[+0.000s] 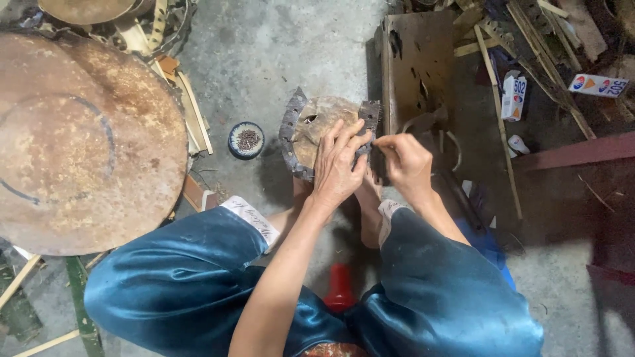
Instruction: The person is hammering small nails into a circular wooden frame to secure a covering.
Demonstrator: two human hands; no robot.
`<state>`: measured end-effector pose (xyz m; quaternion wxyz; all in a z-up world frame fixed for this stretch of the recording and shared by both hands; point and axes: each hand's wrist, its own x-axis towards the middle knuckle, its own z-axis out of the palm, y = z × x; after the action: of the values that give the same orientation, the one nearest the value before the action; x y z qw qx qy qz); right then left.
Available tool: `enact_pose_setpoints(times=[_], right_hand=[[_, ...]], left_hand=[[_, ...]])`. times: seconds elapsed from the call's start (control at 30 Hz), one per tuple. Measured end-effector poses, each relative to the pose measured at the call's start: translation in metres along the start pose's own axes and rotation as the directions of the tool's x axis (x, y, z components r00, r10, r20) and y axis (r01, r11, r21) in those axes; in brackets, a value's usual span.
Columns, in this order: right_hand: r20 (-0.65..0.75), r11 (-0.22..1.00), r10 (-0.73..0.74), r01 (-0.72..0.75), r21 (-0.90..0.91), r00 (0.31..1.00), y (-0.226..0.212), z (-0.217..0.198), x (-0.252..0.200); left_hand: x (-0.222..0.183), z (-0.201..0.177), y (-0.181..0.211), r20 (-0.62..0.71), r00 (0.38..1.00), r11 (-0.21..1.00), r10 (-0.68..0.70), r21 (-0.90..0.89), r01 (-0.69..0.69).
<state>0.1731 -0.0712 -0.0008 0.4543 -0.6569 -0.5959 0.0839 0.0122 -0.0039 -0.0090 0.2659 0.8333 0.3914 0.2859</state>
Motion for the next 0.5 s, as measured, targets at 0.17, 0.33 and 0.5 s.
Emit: enact_pose_setpoints(times=[0.17,0.33,0.5], right_hand=[[0.059,0.885,-0.334,0.335,-0.324,0.941,-0.022,-0.013,0.007],[0.024,0.993,-0.101,0.102,-0.053,0.995,-0.008,-0.019,0.017],[0.033,0.991,-0.014,0.009,0.135,0.999,0.008,-0.008,0.015]], left_hand=[[0.0,0.0,0.0,-0.003,1.0,1.0,0.005,0.008,-0.005],[0.003,0.005,-0.002,-0.015,1.0,1.0,-0.016,0.014,0.017],[0.004,0.006,0.005,-0.047,0.997,0.999,-0.055,-0.001,0.055]])
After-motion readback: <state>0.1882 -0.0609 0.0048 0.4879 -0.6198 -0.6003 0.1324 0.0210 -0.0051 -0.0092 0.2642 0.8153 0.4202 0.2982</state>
